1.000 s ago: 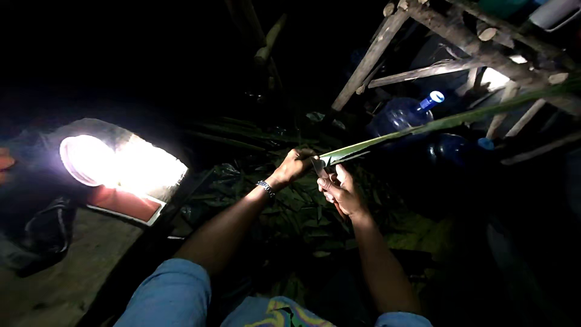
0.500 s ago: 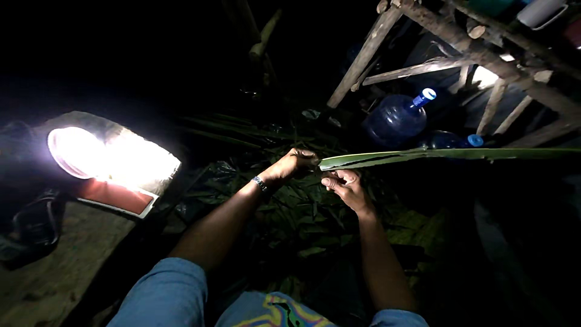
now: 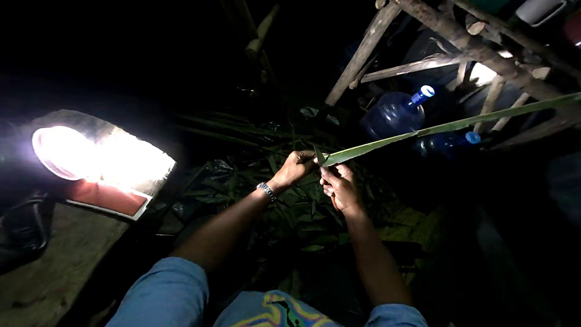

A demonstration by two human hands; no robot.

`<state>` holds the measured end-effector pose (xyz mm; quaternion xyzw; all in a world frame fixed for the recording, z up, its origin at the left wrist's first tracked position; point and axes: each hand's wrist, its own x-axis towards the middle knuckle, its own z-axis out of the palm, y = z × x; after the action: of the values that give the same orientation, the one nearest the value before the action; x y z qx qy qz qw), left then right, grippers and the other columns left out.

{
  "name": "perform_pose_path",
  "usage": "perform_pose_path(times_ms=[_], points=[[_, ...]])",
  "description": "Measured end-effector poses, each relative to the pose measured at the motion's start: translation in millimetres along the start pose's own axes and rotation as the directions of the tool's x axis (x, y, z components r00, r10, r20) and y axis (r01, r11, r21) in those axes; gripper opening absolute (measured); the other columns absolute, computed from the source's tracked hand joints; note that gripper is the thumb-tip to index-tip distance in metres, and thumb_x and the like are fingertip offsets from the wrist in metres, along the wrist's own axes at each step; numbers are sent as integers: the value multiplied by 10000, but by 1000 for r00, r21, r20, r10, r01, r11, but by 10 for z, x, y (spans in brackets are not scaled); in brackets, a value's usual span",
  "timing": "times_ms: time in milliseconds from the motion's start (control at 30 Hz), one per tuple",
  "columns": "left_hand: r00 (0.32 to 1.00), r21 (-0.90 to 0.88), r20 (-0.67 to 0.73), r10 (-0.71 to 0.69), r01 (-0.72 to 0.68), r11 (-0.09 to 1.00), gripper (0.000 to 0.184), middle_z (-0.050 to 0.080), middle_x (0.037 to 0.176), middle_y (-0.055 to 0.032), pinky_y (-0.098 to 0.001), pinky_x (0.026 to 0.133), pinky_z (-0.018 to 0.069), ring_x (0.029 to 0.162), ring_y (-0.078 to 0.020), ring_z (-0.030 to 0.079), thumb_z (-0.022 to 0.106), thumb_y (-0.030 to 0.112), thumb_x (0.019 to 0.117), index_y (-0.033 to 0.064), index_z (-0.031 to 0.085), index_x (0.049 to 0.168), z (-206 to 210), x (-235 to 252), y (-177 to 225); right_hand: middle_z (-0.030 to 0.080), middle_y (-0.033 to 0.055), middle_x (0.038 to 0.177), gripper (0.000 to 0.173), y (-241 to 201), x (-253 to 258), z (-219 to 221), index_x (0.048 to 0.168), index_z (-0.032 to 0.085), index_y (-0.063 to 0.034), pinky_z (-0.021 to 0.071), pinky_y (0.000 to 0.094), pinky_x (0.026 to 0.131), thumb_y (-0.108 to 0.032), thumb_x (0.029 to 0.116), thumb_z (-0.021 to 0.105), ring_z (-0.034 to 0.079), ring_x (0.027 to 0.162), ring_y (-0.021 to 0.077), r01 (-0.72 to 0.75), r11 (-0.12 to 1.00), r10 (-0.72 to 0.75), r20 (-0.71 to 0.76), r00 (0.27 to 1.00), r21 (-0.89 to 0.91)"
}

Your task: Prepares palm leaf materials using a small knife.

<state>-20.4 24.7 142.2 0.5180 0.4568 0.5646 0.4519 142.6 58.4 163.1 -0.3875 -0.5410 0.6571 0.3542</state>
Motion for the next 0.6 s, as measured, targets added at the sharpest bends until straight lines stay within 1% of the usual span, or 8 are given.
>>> perform_pose_path(times_ms=[100,133,233,300,367,500,567,600], points=[[996,-95,70,-47,54,994,196,608,703,35,-157,493,391,542,6,478,533,70,1030,49,700,931,-54,81,-115,647,9,678,145,50,44,-101,1072,666,-21,368,139,436,27,949,605,455,464,-9,105,993,-102,48,994,-58],[990,-110,103,-95,106,988,200,596,686,45,-151,477,378,525,12,465,525,68,1025,61,689,911,-89,85,-85,666,-11,702,155,65,64,-160,1079,682,-26,385,142,464,11,940,624,478,494,-16,176,977,-165,92,982,-122],[962,-153,177,-210,237,959,196,600,692,48,-156,490,401,542,10,483,498,7,992,35,679,922,-169,92,94,707,-41,828,269,89,95,-268,1216,672,-36,441,142,536,-37,949,641,544,593,-27,365,901,-318,215,924,-234],[952,-158,199,-232,265,951,207,579,681,60,-152,493,401,541,14,476,481,3,1001,41,666,916,-192,89,145,716,-28,851,262,111,111,-274,1214,672,-34,451,140,536,-28,956,627,541,585,-25,417,883,-369,232,900,-213],[947,-183,211,-240,280,942,253,529,616,81,-148,463,364,495,18,433,467,16,1012,77,637,835,-187,82,171,729,-6,831,280,120,107,-270,1206,683,-19,454,141,526,22,942,600,535,554,-22,403,900,-371,191,909,-167],[965,-122,220,-144,173,977,242,494,596,72,-149,450,340,477,11,413,498,94,1027,86,634,827,-213,103,56,719,-18,815,232,92,99,-256,1094,713,-39,477,156,536,50,933,572,543,554,-8,368,917,-357,91,930,-153],[971,-78,223,-89,109,991,192,529,670,61,-157,488,360,534,7,442,513,133,1027,87,650,901,-211,88,44,694,-51,787,230,86,94,-219,1018,692,-55,497,164,542,75,904,540,557,563,-6,356,918,-360,8,933,-175],[970,-51,238,-55,69,996,144,577,749,50,-164,533,392,596,3,483,538,142,1003,81,667,985,-212,81,57,688,-48,797,248,90,100,-211,1026,682,-44,512,171,550,87,893,519,573,583,0,357,916,-368,-29,929,-185]])
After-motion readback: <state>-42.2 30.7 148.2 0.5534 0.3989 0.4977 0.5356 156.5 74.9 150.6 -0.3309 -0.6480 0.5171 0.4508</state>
